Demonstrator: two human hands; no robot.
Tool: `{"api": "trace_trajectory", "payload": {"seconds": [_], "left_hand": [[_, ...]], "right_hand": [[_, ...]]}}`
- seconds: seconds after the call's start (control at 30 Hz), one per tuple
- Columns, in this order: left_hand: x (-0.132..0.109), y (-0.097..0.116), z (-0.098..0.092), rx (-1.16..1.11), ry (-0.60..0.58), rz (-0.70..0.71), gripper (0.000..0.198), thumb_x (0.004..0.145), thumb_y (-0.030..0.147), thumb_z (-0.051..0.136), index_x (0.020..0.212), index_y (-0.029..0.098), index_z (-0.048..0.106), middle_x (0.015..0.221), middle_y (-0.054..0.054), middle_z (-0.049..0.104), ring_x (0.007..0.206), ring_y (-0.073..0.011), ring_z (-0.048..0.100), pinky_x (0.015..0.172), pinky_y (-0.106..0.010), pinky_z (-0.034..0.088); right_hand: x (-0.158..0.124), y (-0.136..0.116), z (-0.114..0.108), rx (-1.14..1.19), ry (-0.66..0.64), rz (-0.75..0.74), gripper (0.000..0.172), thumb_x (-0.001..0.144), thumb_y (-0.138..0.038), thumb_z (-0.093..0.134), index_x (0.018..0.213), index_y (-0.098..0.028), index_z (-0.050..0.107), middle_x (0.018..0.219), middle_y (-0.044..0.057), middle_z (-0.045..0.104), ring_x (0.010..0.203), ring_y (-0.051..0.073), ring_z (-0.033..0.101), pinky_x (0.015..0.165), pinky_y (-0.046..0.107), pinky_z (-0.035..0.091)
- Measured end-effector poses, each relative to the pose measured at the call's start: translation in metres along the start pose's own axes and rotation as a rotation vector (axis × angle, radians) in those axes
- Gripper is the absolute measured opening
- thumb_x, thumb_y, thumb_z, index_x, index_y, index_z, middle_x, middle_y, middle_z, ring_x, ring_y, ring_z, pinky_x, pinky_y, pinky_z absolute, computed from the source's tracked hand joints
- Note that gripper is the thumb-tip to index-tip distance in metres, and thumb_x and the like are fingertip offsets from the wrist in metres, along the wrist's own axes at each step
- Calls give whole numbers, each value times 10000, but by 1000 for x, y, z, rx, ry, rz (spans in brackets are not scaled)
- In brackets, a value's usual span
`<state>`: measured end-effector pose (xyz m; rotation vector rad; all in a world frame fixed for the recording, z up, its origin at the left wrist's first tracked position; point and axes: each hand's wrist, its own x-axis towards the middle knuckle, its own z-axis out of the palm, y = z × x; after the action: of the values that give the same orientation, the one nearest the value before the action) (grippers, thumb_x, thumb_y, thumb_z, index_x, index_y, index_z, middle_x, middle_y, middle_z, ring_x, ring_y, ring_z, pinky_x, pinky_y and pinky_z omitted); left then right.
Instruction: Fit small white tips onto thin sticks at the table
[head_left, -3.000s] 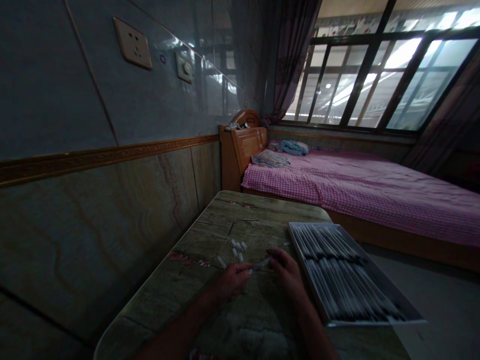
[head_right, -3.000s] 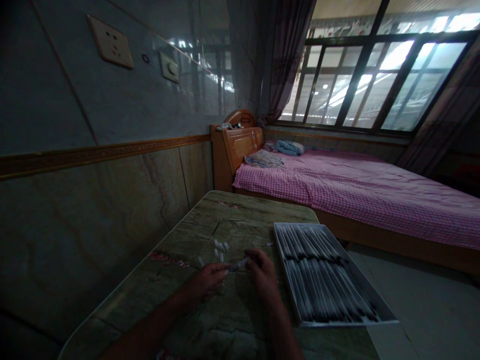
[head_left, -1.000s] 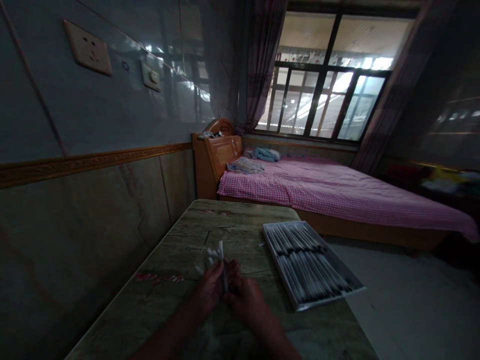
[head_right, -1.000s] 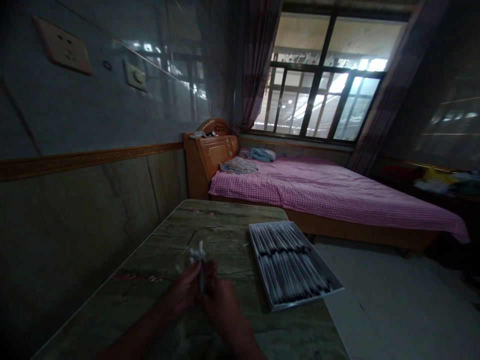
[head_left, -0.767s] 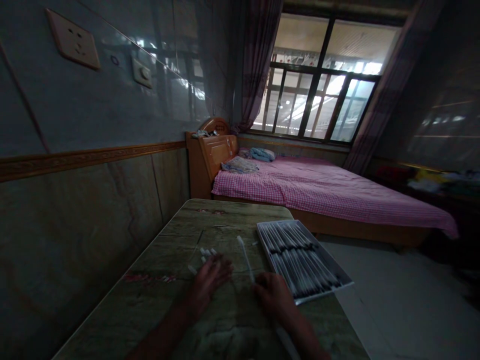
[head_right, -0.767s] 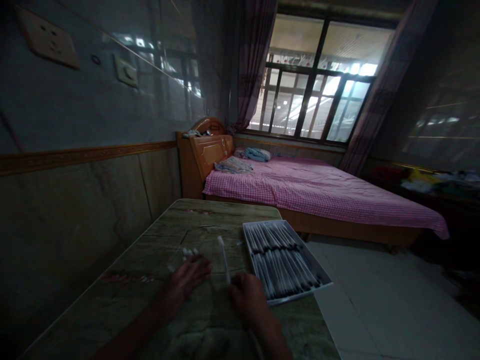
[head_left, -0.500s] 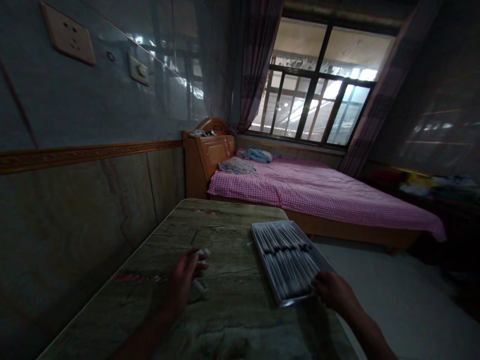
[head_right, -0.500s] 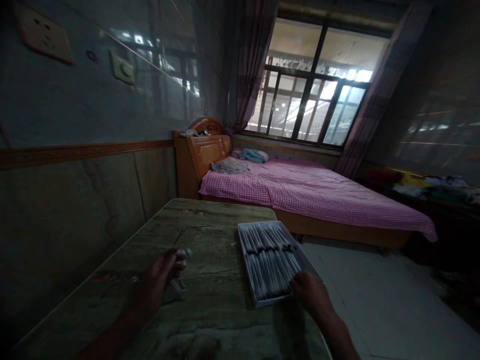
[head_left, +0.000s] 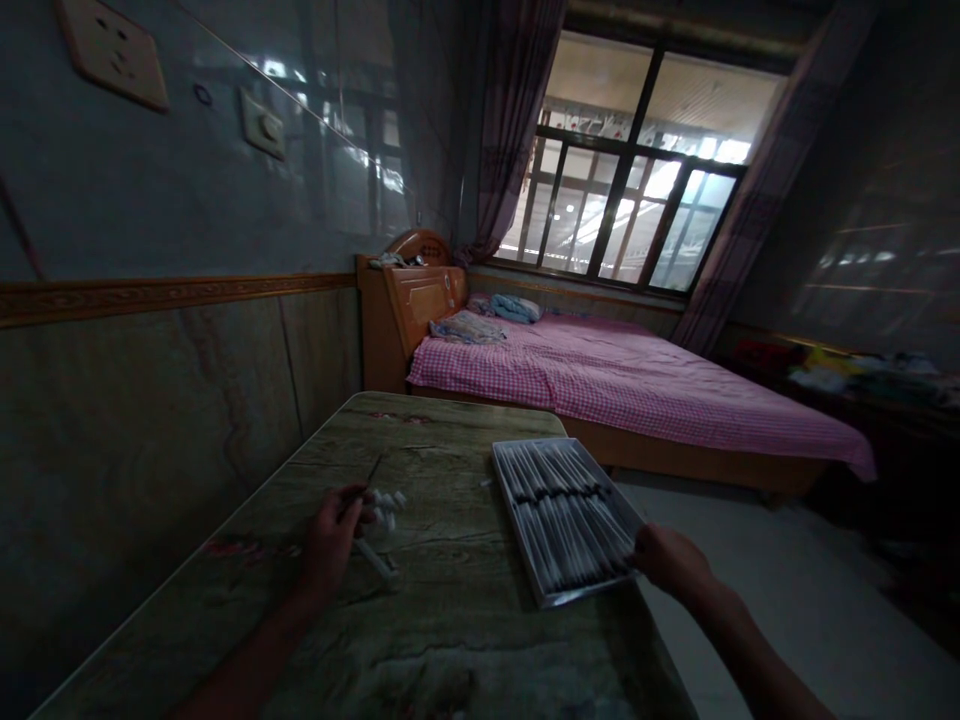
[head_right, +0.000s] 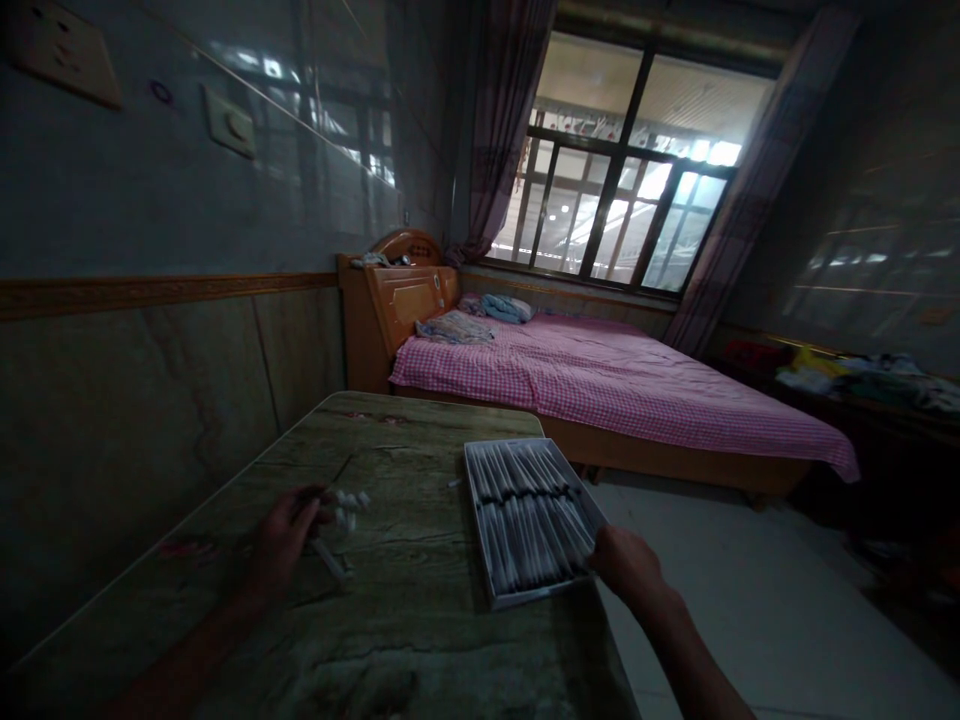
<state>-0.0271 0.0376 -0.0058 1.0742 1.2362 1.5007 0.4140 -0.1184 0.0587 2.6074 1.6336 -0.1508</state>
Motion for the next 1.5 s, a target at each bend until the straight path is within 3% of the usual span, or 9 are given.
{"api": "trace_trajectory", "payload": {"seconds": [0.2, 0.33, 0.53, 0.73, 0.87, 1.0, 1.2, 1.33, 1.5], "left_hand": [[4, -6, 0, 66, -38, -25, 540, 546, 590, 699, 899, 188, 623, 822, -43, 714, 622, -180, 645, 544, -275, 481], [5, -12, 0, 84, -54, 8, 506, 585, 569, 677, 917, 192, 621, 846, -43, 717, 626, -178, 647, 547, -274, 481], [10, -20, -4, 71, -24, 9, 440, 618, 504, 645, 936, 201, 613, 872, -42, 715, 641, -186, 658, 549, -279, 485], [17, -20, -14, 124, 103, 30, 259, 710, 343, 555, 937, 229, 611, 943, -51, 725, 748, -208, 682, 660, -315, 542], [22, -22, -18, 194, 172, 49, 198, 758, 232, 506, 928, 230, 607, 999, -68, 728, 909, -213, 698, 837, -338, 556], [22, -21, -20, 427, 156, 123, 215, 807, 152, 494, 952, 212, 641, 1042, -74, 728, 1031, -207, 677, 963, -345, 505], [16, -21, -23, 833, 31, 199, 234, 839, 91, 543, 984, 205, 688, 1094, -81, 713, 1074, -205, 634, 987, -328, 446], [20, -25, -22, 732, 22, 191, 247, 832, 56, 512, 922, 209, 684, 1055, -68, 722, 1051, -182, 645, 979, -298, 452], [34, -30, -22, 370, 194, 19, 277, 868, 87, 409, 964, 202, 642, 1032, -74, 736, 934, -173, 703, 866, -287, 538]], "right_hand": [[-5, 2, -7, 29, -113, 36, 202, 882, -278, 577, 783, -186, 727, 757, 87, 740, 637, 179, 676, 533, 258, 316], [-8, 0, -12, 3, -7, 61, 288, 941, -371, 507, 868, -211, 736, 916, 101, 762, 827, 226, 710, 572, 273, 337], [8, -15, -14, 17, 90, 77, 298, 942, -270, 464, 1075, -222, 726, 1047, 116, 763, 939, 246, 719, 626, 279, 389], [22, -42, 11, 158, 217, -73, 346, 929, -293, 449, 1155, -230, 704, 1132, 104, 744, 966, 255, 715, 701, 296, 461], [9, -101, 30, 415, 153, -406, 310, 889, -313, 477, 1048, -235, 732, 1051, 75, 761, 949, 227, 710, 790, 280, 487], [-5, -184, 37, 505, 33, -582, 288, 834, -216, 515, 1018, -218, 737, 1015, 61, 753, 919, 201, 696, 771, 256, 473], [5, -285, 43, 462, -2, -547, 345, 825, -102, 536, 1102, -192, 721, 1113, 76, 734, 995, 185, 684, 811, 227, 450], [6, -329, 43, 387, 16, -527, 290, 889, -166, 530, 1098, -233, 719, 1108, 63, 735, 984, 180, 694, 749, 218, 443], [11, -377, 32, 340, 58, -509, 294, 943, -245, 486, 1149, -244, 695, 1175, 84, 712, 1013, 204, 698, 748, 252, 470]]}}
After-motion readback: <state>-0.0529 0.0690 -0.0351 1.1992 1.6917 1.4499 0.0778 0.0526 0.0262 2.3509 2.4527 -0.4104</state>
